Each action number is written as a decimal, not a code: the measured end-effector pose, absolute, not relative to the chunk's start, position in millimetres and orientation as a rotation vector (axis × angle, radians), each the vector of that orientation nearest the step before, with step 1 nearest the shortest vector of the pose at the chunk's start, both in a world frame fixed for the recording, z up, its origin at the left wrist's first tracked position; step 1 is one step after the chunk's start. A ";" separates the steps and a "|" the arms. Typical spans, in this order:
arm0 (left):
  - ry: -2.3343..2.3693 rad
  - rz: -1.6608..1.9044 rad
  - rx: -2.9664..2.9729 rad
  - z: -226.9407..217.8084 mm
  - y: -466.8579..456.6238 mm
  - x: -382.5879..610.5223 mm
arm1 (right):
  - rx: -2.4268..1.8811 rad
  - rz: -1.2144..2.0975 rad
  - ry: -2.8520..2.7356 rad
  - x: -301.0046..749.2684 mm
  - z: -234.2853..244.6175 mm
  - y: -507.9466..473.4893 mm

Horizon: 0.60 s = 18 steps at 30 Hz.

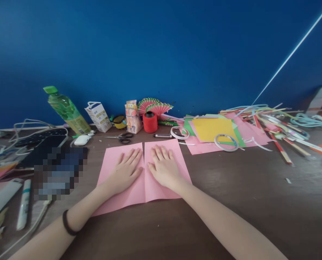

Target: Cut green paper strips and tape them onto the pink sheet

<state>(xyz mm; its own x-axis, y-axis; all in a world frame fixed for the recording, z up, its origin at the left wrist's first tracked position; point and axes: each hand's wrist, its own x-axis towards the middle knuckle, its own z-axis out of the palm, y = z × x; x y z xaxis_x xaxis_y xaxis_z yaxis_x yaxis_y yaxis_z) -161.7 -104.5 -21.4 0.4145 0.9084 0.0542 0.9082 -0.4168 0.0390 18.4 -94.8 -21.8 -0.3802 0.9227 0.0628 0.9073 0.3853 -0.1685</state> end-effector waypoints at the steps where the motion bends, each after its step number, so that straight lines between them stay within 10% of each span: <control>1: 1.697 0.104 2.639 -21.5 -104.7 -161.7 | -1.660 0.161 -2.492 18.5 -21.3 -95.1; 18: 1.719 0.110 2.640 -21.1 -105.2 -161.6 | -1.658 0.135 -2.487 22.4 -23.7 -95.3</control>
